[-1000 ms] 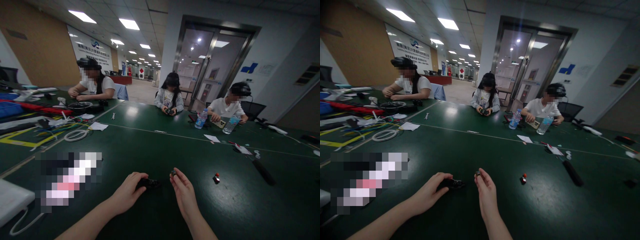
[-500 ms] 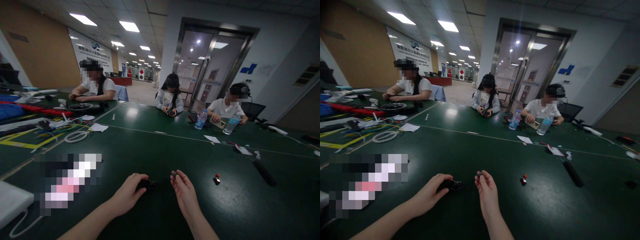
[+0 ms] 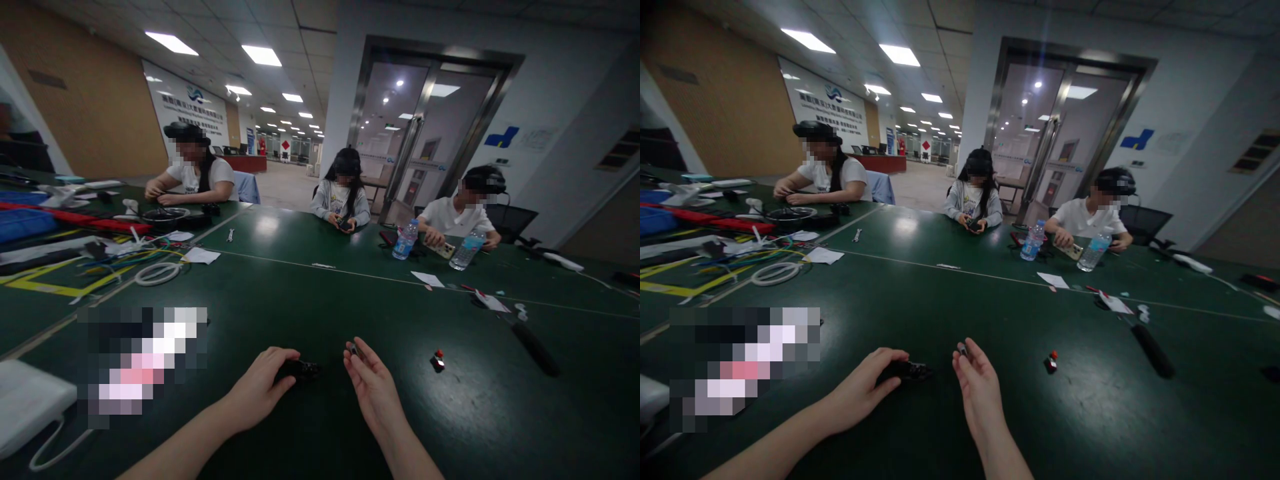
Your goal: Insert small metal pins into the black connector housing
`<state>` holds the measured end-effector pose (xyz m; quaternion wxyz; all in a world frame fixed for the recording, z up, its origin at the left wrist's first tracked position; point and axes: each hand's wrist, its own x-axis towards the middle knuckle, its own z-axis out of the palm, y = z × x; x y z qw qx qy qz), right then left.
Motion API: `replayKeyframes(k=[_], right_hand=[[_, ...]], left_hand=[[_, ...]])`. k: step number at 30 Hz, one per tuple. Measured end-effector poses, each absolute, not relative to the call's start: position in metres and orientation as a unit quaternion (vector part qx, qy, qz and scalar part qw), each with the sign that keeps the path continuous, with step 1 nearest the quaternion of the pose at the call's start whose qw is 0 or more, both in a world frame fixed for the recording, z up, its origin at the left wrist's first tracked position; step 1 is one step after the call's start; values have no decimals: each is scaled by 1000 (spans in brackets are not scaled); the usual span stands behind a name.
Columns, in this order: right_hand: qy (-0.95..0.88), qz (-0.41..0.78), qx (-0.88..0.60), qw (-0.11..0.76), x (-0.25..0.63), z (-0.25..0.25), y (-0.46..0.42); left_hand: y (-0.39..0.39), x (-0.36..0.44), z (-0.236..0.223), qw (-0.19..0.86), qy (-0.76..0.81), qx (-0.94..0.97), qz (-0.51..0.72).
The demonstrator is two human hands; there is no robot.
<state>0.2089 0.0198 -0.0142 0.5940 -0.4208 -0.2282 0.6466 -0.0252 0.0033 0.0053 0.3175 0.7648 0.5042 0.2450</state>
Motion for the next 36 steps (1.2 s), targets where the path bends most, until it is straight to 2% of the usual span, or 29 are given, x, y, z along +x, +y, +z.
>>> replayKeyframes(k=[10,36], right_hand=[[-204,647,-435,592,202,2,16],[-177,642,-447,597,203,2,16]], left_hand=[[5,-25,0,306,504,768,250],[4,-25,8,323,512,759,238]])
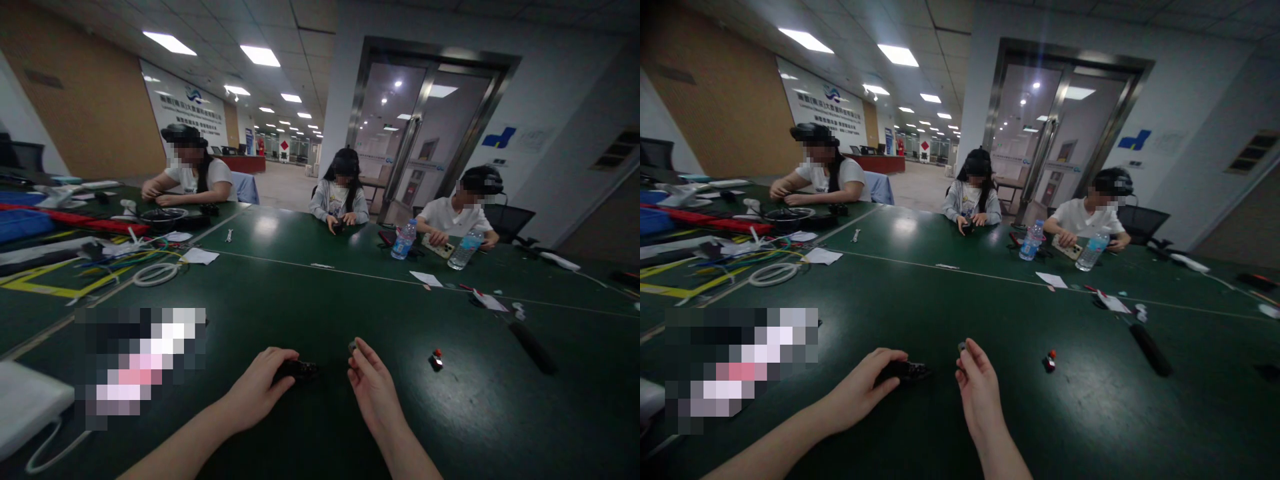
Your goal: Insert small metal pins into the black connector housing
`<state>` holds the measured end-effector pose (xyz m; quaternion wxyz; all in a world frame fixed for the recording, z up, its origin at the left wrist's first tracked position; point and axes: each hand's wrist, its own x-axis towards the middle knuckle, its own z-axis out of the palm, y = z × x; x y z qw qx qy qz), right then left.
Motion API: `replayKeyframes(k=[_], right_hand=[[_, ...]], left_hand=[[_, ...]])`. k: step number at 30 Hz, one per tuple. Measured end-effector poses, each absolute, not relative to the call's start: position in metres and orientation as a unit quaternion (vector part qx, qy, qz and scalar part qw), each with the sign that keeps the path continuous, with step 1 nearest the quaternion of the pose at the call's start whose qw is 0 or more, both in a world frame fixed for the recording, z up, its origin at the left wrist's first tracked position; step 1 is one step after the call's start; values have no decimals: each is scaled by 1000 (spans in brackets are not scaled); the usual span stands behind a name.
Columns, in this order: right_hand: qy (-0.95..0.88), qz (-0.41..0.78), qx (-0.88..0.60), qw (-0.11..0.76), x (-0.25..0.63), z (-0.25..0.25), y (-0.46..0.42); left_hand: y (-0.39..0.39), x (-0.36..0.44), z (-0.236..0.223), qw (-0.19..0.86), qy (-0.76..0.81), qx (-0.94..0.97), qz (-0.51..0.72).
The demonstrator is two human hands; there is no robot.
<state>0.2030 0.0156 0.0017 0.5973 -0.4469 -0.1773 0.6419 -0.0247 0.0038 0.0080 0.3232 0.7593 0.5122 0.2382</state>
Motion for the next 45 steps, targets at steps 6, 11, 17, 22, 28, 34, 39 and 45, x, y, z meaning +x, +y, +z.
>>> replayKeyframes(k=[6,11,17,22,28,34,39,45], right_hand=[[-190,637,-450,596,204,-1,17],[-190,635,-452,597,203,-1,17],[-198,636,-455,591,205,-2,16],[-191,633,-457,594,205,-2,17],[-197,634,-457,591,205,-2,17],[-174,636,-451,601,203,2,16],[-181,637,-443,604,204,0,17],[-180,638,-448,600,205,-4,17]], left_hand=[[4,-24,7,323,508,761,242],[5,-25,4,325,507,759,247],[4,-25,11,334,506,761,230],[3,-24,14,339,508,757,231],[3,-25,10,332,507,761,232],[3,-24,12,327,508,762,235],[3,-24,16,336,508,759,232],[3,-25,15,340,505,758,232]])
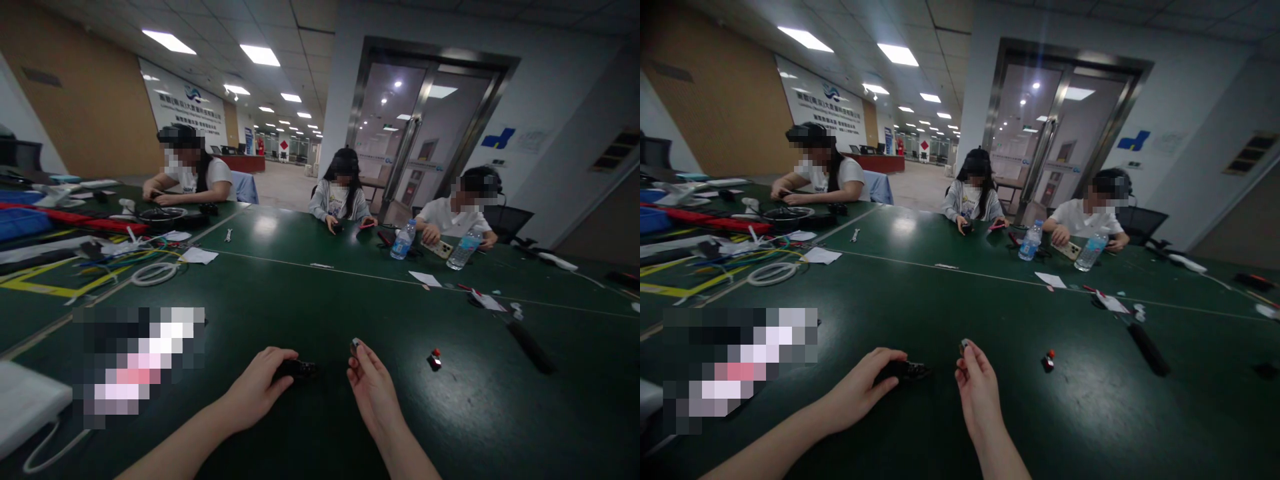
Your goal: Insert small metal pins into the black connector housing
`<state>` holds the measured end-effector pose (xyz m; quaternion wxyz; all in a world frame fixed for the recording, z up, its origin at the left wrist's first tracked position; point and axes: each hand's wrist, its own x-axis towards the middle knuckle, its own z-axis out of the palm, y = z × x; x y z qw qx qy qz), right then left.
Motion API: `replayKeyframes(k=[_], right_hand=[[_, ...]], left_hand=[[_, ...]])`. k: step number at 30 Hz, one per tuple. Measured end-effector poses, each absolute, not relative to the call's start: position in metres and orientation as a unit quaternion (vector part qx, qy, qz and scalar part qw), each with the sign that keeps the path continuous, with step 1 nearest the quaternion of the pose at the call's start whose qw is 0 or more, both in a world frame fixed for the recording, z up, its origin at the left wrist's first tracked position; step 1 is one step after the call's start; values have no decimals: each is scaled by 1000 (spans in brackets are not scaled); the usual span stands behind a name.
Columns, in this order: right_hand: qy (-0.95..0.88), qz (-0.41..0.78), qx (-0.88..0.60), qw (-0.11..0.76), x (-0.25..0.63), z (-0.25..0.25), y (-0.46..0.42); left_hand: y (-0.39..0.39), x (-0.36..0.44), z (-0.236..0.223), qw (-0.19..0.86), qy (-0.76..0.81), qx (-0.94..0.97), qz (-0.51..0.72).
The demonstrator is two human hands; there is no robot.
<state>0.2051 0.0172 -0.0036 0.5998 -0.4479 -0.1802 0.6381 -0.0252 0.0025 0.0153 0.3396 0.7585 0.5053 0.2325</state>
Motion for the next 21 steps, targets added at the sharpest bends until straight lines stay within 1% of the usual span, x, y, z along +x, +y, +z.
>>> replayKeyframes(k=[6,21], right_hand=[[-200,630,-457,595,207,-7,18],[-185,636,-456,594,203,5,14]], left_hand=[[3,-26,10,337,505,758,239],[5,-26,3,325,504,763,242]])
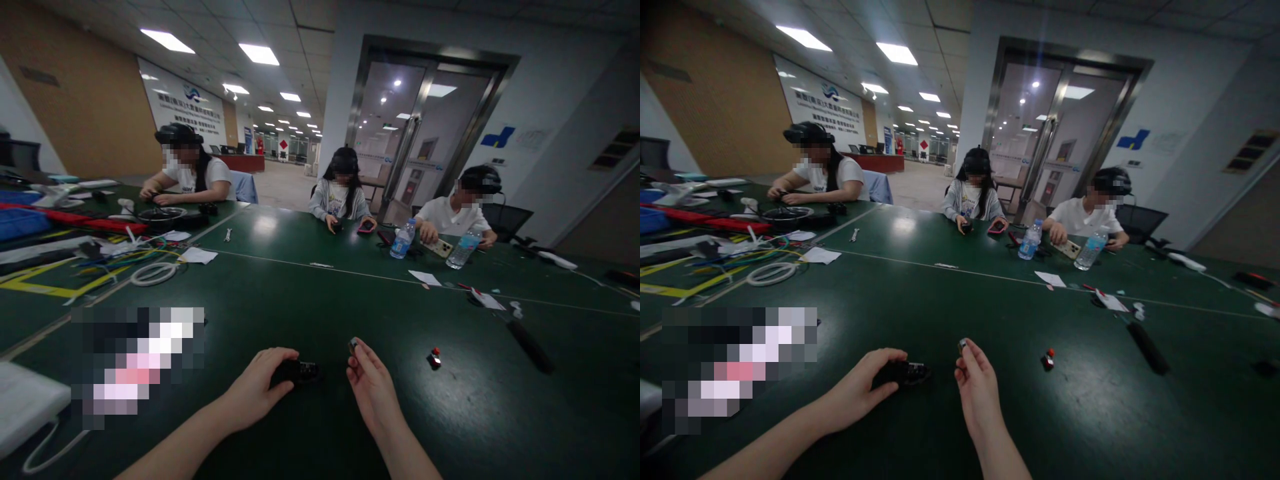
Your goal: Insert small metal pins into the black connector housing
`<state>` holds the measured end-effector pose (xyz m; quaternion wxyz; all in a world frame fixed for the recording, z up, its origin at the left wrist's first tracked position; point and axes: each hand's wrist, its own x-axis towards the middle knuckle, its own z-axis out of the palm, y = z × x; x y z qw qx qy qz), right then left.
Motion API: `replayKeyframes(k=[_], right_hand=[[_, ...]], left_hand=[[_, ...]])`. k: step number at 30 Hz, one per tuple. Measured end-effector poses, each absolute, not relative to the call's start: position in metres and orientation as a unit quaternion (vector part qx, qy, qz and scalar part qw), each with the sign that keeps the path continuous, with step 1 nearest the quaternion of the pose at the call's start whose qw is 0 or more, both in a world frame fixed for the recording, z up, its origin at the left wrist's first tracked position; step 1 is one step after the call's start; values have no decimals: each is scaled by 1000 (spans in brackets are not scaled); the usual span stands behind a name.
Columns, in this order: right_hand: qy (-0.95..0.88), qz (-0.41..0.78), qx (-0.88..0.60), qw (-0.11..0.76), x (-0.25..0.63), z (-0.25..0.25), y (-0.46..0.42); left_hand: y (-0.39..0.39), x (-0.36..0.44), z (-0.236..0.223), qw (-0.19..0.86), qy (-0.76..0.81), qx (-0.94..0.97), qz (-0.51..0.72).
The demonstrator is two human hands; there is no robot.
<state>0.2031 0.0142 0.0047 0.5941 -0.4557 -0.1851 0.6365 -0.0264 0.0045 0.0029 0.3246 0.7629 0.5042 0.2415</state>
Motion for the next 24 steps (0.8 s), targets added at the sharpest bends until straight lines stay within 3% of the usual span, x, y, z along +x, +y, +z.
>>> replayKeyframes(k=[24], right_hand=[[-169,652,-437,596,203,3,17]], left_hand=[[4,-25,7,305,486,785,232]])
